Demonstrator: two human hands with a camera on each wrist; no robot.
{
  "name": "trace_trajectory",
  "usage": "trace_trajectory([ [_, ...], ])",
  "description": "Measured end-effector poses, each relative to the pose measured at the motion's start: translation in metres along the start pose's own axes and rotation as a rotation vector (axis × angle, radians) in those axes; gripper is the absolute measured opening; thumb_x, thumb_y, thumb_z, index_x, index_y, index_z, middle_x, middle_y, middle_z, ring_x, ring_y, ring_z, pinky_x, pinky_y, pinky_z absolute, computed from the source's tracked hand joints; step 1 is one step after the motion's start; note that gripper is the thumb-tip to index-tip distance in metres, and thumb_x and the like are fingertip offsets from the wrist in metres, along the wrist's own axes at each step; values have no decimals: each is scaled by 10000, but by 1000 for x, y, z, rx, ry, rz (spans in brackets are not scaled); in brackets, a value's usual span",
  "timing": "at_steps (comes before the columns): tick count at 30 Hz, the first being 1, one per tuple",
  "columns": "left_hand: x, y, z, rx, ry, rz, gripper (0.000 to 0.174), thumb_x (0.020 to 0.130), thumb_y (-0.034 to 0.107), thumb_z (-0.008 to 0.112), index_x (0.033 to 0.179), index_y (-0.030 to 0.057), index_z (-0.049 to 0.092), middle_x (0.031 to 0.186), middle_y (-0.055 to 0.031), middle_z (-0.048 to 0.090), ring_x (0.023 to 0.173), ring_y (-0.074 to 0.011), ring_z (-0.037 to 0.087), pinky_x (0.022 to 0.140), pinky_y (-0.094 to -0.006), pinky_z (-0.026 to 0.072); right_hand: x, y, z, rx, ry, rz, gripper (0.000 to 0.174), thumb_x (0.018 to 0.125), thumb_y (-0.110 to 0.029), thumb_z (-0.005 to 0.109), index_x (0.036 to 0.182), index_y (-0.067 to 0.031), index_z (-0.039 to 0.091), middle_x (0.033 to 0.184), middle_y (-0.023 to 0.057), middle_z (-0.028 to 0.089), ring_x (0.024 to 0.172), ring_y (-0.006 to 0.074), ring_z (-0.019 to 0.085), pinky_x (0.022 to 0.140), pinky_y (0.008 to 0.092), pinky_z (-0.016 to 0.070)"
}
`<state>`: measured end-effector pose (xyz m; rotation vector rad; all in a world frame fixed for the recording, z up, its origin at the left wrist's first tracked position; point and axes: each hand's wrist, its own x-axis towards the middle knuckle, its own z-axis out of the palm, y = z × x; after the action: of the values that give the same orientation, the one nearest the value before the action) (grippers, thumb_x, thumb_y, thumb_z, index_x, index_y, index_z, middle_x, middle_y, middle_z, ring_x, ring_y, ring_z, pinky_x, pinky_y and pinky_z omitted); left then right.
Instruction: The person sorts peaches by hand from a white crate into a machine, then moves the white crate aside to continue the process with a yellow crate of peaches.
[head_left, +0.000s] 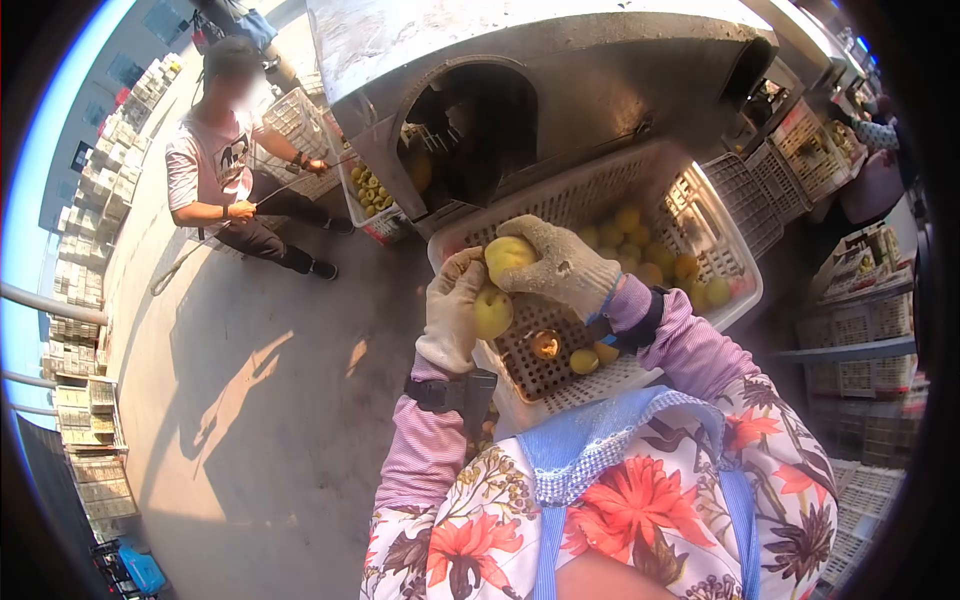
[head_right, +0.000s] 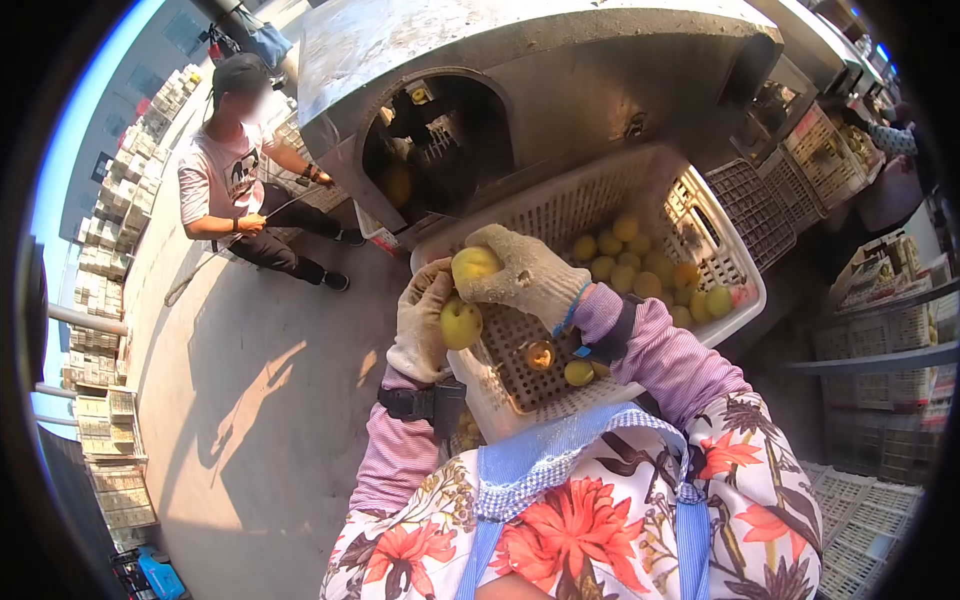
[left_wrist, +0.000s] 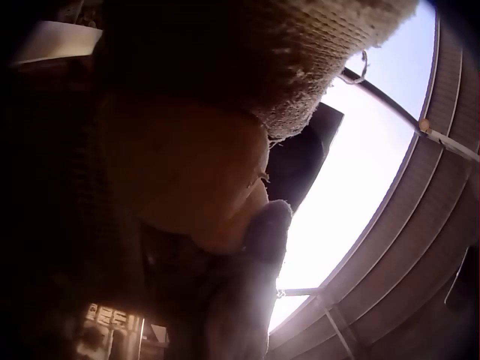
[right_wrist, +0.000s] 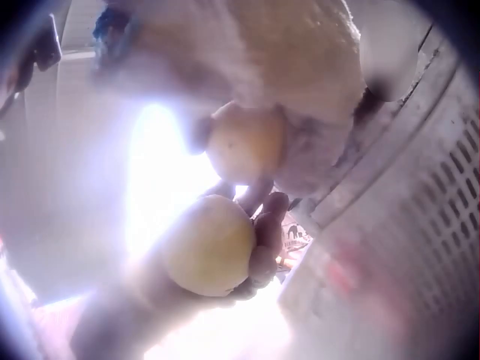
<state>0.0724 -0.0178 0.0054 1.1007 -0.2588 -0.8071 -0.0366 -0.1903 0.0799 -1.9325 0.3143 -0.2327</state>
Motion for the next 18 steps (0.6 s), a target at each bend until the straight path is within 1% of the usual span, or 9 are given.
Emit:
trace_trajectory([
  [1,0,-2,4,-117,72,31,323,1058,222,558,1307,21,601,1206,-124,682,1028,-204,682,873,-323,579,8,-5,6,-50,106,16,676,791,-343,835,1301,-1,553,1162,210,677,1079,316,678,935,392,543],
  [2,-4,-2,7,-208,161,9,366,1067,319,505,1297,54,609,1211,-120,681,1027,-227,684,875,-367,579,23,-7,11,-38,238,8,730,776,-444,831,1292,-5,557,1113,237,691,1018,351,701,905,413,557],
  [5,8,-11,-10,-601,103,-110,388,1053,356,502,1307,83,608,1223,-106,674,1046,-250,673,888,-403,572,71,-1,26,-581,454,-54,684,876,-481,739,1350,-32,531,982,209,713,880,356,724,786,417,581],
  [8,1,-12,-13,-536,166,-66,406,1048,365,499,1342,98,582,1259,-88,658,1085,-276,654,907,-419,560,84,23,42,-645,304,-115,665,931,-584,605,1320,-46,554,882,205,717,826,384,720,733,450,578],
  [9,-1,-14,-16,-526,183,-66,407,1048,362,498,1351,101,575,1266,-89,655,1090,-278,652,910,-417,558,85,21,40,-688,236,-109,651,944,-583,579,1314,-48,557,882,200,718,822,380,720,724,462,573],
  [11,-5,-15,-24,-590,168,-75,429,1031,332,520,1385,91,550,1304,-110,643,1117,-295,645,955,-471,538,83,18,32,-770,95,-92,626,969,-582,526,1303,-53,565,882,190,719,812,373,719,707,485,565],
  [14,-14,3,-10,-650,202,-60,431,1012,307,540,1378,81,559,1320,-138,638,1153,-312,635,988,-520,518,85,24,32,-666,227,-170,570,963,-557,549,1261,-75,606,854,186,713,822,366,712,726,500,552],
  [17,-15,5,-17,-726,98,12,416,1003,278,541,1361,71,577,1334,-160,632,1203,-329,615,1018,-550,500,121,26,39,-854,675,-588,462,961,-489,572,1211,-109,649,927,189,712,851,357,709,779,507,544],
  [18,-12,1,-25,-752,44,27,408,1004,269,537,1357,69,582,1339,-166,629,1220,-333,606,1026,-553,496,130,25,43,-903,632,-490,462,954,-489,588,1224,-119,649,1023,186,698,956,351,683,840,490,526],
])
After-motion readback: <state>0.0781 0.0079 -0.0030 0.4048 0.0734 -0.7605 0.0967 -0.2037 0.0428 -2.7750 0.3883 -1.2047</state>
